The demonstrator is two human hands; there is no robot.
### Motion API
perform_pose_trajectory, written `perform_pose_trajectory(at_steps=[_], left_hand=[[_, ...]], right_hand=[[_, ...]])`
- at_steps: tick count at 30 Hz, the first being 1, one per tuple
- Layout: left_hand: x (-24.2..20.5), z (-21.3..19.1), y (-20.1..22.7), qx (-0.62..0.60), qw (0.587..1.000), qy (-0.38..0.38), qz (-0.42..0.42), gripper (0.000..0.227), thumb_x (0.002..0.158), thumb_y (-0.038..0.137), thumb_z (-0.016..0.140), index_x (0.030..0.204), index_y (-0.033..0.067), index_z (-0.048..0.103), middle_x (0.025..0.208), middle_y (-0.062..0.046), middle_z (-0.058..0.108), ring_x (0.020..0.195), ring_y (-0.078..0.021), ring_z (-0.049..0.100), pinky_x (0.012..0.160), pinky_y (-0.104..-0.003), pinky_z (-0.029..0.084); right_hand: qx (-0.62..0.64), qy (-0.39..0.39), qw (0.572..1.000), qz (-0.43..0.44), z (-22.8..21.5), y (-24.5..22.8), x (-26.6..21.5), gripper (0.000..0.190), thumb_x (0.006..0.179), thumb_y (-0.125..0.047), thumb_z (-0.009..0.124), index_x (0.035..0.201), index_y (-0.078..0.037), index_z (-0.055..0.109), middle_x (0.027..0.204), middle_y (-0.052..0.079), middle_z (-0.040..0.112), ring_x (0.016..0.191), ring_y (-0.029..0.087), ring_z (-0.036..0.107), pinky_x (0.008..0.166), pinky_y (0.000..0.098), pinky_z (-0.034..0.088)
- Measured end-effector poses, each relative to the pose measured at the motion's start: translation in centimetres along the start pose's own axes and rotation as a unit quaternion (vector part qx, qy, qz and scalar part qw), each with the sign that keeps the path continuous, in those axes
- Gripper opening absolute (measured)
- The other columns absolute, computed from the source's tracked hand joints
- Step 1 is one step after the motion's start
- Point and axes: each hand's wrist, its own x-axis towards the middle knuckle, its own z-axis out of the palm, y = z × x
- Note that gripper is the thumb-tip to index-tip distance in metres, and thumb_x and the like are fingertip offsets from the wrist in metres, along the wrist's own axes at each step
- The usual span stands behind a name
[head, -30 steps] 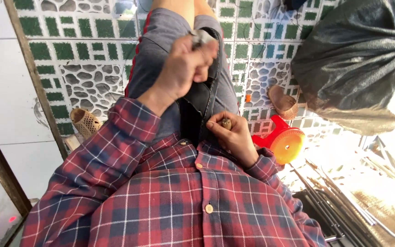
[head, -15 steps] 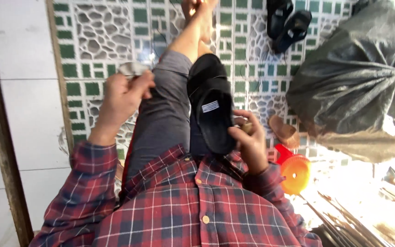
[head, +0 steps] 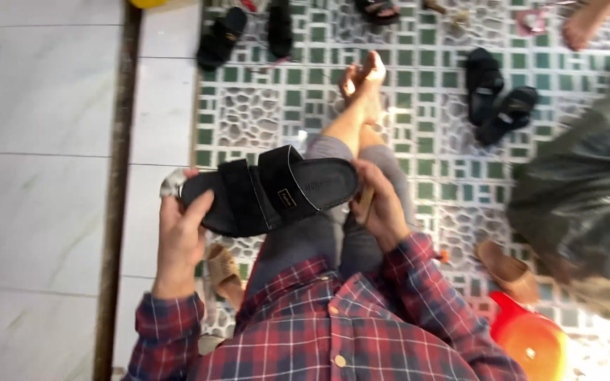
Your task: Reinforcing the seams of a sandal strap by hand-stitching with a needle and thread.
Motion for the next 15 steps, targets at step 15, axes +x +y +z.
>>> perform_pose_trajectory(at_steps=[15], left_hand=[[-2.6, -1.7, -1.4, 0.02, 0.999, -0.022, 0.013, 0.041, 0.092, 0.008, 0.058, 0.13, 0.004, 0.042, 0.101, -0.014, 0.061, 0.09, -0.0186, 0.065, 0.078, -0.035, 0.061]], right_hand=[[0.014, -0.006, 0.999, -0.048, -1.6, 2.7, -0.1, 0.031, 0.09, -0.006, 0.058, 0.12, 0.003, 0.057, 0.088, 0.011, 0.064, 0.068, 0.019, 0.065, 0.036, 0.0206, 0.038]])
